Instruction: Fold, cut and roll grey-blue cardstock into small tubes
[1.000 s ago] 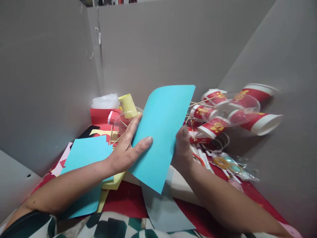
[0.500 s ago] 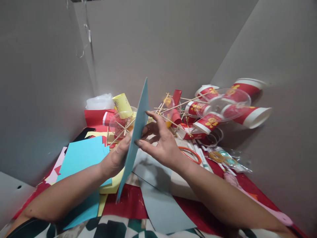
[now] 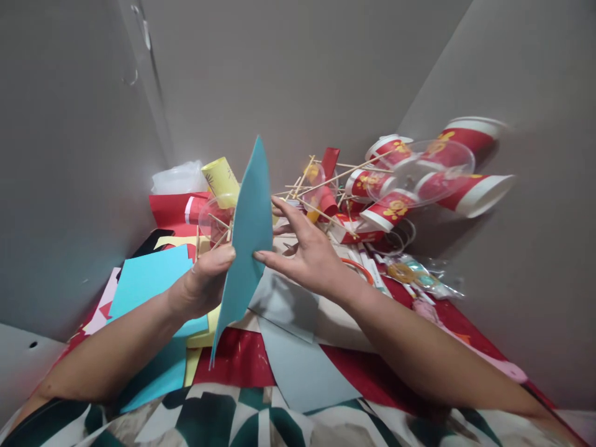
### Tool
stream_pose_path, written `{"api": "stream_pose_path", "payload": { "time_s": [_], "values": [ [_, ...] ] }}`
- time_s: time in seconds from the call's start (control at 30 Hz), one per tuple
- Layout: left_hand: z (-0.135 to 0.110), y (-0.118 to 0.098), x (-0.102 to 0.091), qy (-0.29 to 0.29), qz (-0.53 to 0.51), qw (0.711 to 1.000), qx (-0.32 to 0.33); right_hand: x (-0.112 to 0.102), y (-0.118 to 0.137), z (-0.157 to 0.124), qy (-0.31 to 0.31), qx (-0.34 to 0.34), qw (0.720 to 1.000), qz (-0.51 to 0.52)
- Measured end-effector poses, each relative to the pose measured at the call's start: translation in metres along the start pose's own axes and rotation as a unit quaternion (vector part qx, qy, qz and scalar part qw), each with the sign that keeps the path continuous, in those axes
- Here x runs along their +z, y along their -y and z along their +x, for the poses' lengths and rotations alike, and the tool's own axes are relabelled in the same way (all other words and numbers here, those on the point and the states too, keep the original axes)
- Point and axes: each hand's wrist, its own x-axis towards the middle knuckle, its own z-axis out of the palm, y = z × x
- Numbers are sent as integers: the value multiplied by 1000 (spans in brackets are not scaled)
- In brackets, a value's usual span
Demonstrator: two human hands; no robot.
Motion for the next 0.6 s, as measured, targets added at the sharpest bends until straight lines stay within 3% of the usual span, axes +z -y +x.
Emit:
{"api": "stream_pose_path", "payload": {
  "time_s": [0.13, 0.3, 0.43, 0.6],
  "values": [
    [1, -3, 0, 32, 3, 999, -32, -6, -1, 0, 42, 30, 992, 113],
    [5, -1, -1, 79, 79, 994, -15, -15, 2, -4, 70, 89, 969, 221],
    [5, 7, 0, 71, 142, 987, -2, -22, 0, -9, 72, 121, 958, 250],
    [7, 18, 10, 48, 149, 987, -42, -27, -5, -18, 125, 103, 939, 304]
  ]
}}
